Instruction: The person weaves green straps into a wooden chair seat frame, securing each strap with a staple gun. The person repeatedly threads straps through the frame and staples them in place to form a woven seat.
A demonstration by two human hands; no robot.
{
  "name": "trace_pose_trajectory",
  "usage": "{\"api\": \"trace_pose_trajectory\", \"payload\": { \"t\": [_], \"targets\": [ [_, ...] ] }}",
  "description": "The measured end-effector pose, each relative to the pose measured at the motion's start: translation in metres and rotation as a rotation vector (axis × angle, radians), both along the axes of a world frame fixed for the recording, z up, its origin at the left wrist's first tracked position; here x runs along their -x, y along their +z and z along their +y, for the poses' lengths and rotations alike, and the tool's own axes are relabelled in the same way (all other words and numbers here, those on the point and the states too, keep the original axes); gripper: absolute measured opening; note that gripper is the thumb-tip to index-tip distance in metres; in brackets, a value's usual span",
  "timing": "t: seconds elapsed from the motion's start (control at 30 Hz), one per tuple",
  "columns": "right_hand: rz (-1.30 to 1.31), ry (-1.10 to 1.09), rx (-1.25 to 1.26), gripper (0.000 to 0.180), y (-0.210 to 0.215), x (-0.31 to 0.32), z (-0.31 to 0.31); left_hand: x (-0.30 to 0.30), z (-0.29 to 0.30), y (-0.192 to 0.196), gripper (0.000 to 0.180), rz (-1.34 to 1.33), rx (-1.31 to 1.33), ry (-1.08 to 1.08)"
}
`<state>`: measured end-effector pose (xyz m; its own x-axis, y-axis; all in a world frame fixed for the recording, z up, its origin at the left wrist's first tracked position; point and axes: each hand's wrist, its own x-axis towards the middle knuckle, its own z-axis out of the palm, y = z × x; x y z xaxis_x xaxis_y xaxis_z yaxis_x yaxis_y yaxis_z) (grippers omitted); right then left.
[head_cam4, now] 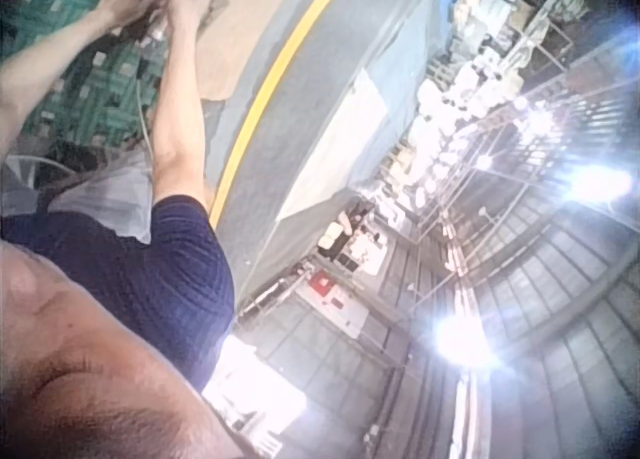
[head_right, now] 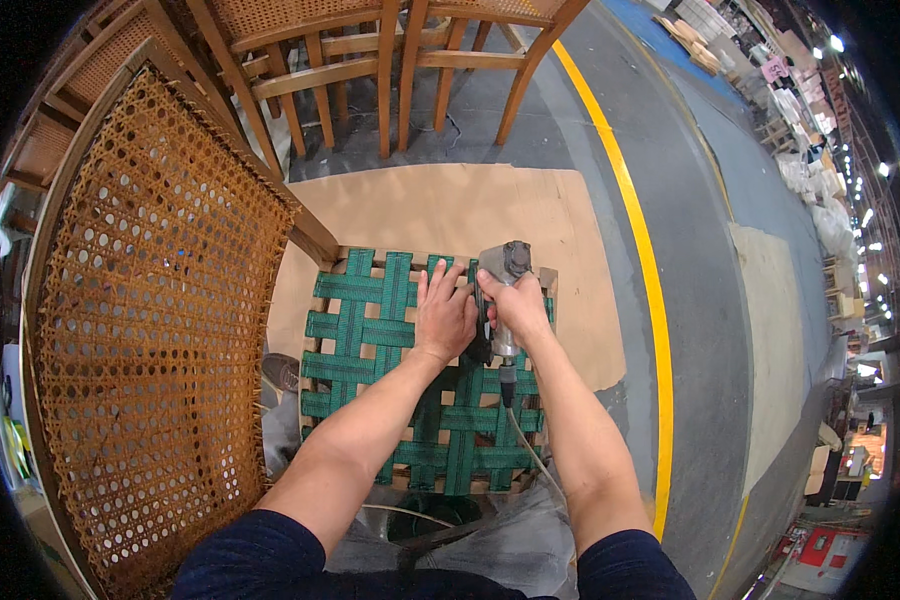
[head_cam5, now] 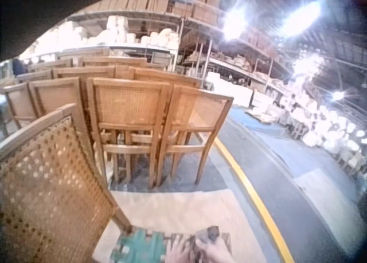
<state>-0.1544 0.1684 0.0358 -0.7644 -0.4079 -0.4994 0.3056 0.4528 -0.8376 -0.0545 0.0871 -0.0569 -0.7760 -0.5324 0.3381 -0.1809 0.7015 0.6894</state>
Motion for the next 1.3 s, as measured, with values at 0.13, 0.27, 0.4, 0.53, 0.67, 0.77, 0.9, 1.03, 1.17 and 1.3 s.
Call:
{"api": "trace_pose_trajectory", "payload": {
  "t": [0.13, 0.27, 0.4, 0.53, 0.67, 0.77, 0.9, 1.03, 1.17, 1.3],
  "targets": [
    [0.004, 0.023, -0.013, 0.025, 0.004, 0.000, -0.002, 0.001, -0.001, -0.003, 0.028, -0.004, 0.000, 0.014],
    [0.025, -0.004, -0.010, 0.028, 0.004, 0.001, 0.001, 0.000, -0.001, -0.004, 0.026, 0.038, 0.005, 0.019],
    [0.026, 0.019, -0.021, 0.026, 0.002, 0.008, 0.006, 0.000, -0.001, -0.005, 0.026, 0.012, 0.016, 0.024],
    [0.058, -0.020, -0.039, 0.025, 0.005, 0.007, 0.012, 0.002, 0.004, -0.003, 0.027, 0.011, -0.005, 0.013],
    [0.058, -0.071, -0.020, 0.029, 0.024, 0.004, 0.037, 0.005, 0.004, -0.003, 0.028, 0.002, -0.020, -0.011],
    [0.040, -0.087, 0.018, 0.034, 0.062, -0.018, 0.071, -0.014, -0.020, -0.005, 0.029, 0.039, -0.033, 0.026],
    [0.149, -0.221, 0.050, 0.028, 0.121, -0.039, 0.186, -0.047, 0.006, 0.013, 0.029, 0.120, -0.128, 0.046],
    [0.212, -0.503, -0.055, 0.034, 0.137, -0.071, 0.336, -0.123, 0.107, 0.034, 0.035, -0.309, -0.837, -0.320],
    [0.030, -0.694, -0.140, 0.049, 0.110, -0.110, 0.443, -0.224, 0.138, 0.031, 0.055, -1.094, -1.545, -0.446],
    [-0.128, -0.858, -0.016, 0.041, 0.057, -0.161, 0.515, -0.265, 0.158, -0.001, 0.085, -0.778, -1.959, 0.153]
  ]
}}
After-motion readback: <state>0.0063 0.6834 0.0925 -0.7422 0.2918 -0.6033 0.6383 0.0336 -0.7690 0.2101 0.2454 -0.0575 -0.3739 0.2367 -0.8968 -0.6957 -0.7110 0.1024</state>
